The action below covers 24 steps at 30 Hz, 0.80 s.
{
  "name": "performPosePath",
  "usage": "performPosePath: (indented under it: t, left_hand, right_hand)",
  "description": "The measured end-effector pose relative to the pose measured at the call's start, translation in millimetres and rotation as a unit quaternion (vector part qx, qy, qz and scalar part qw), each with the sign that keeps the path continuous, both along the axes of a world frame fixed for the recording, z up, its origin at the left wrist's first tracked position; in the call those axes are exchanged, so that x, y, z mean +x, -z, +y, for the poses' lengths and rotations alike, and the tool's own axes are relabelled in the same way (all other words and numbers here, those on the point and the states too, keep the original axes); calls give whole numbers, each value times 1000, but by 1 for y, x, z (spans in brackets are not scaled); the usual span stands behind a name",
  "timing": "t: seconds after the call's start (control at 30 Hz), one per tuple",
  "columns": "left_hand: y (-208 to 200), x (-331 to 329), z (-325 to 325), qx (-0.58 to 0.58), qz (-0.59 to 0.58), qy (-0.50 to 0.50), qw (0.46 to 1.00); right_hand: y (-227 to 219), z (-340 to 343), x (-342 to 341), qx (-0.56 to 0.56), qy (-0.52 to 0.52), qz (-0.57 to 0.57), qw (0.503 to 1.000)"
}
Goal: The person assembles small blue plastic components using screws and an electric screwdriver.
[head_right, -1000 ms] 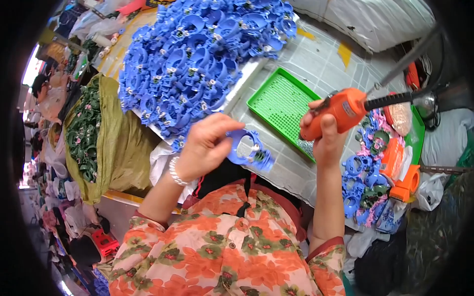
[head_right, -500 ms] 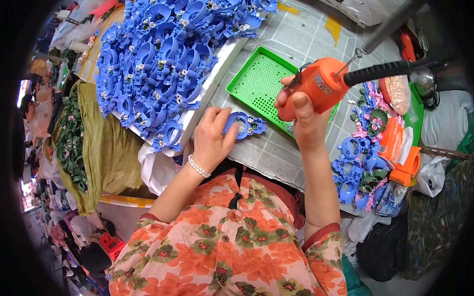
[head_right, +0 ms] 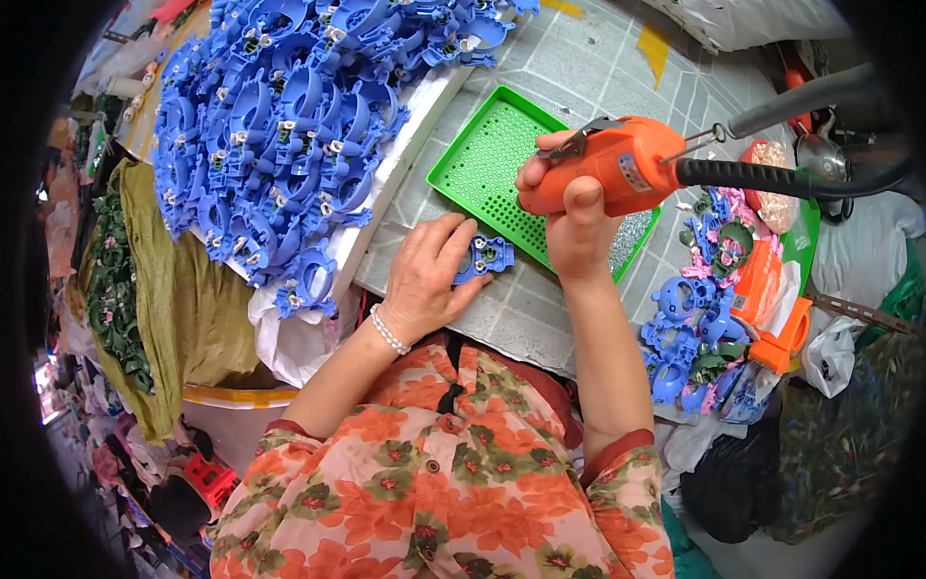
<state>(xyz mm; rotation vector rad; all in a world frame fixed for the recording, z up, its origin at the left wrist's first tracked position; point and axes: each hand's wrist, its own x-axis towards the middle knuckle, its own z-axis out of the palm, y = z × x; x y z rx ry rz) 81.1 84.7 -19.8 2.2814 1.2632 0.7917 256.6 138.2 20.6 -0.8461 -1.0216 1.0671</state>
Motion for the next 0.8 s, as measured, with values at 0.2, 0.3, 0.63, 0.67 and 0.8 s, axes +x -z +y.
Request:
performPosePath:
  t: [0.2,0.3,0.63,0.67,0.8]
  left_hand:
    - [-6,0,1,-15,-14,-4,1000]
    - [-4,-1,1,-15,-25,3,1000]
    - [1,-6,4,-12,-42,18,999]
    - [1,-6,5,-12,-48,17,999]
    - [0,-4,6,-14,-46,13,999]
  right_hand:
    - [11,7,-2,-4,7,0,1000]
    - [12,7,-3,-5,13,-9,1000]
    - [19,7,-1,-3,1,8,1000]
    - [18,8,-2,1,7,-1,1000]
    - [19,9,-2,-4,1,-6,1000]
